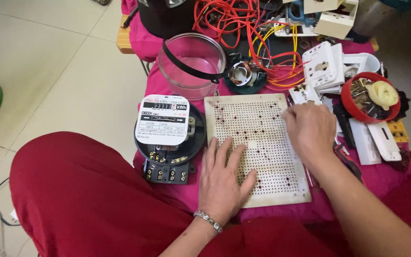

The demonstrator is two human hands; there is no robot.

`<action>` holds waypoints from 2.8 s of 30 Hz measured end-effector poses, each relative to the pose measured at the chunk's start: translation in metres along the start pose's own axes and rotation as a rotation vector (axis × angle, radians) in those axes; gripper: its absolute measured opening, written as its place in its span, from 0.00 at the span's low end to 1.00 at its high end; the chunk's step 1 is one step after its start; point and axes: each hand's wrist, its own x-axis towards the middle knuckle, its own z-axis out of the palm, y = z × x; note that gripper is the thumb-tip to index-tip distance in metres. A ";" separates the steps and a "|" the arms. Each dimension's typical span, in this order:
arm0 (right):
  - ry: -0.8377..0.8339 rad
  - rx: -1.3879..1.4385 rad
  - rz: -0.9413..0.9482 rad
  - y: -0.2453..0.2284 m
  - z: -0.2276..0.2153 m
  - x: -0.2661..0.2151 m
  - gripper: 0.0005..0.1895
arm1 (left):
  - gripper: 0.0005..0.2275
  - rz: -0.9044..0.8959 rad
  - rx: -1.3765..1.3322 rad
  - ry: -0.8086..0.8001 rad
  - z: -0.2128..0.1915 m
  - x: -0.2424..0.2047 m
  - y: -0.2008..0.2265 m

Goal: The person is using a screwdriver to clear debris from the holes of a perforated board and inspecting an electric meter on a cluttered workspace.

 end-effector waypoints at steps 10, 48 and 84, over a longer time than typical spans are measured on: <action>-0.058 -0.053 -0.016 -0.004 -0.005 0.014 0.11 | 0.26 -0.022 -0.006 -0.028 -0.002 0.000 0.001; -0.168 0.172 0.080 -0.001 -0.045 -0.069 0.07 | 0.26 -0.026 0.014 -0.049 0.000 0.001 0.000; -0.235 0.119 -0.011 0.022 -0.051 -0.104 0.12 | 0.25 0.003 0.001 0.075 0.010 -0.007 -0.004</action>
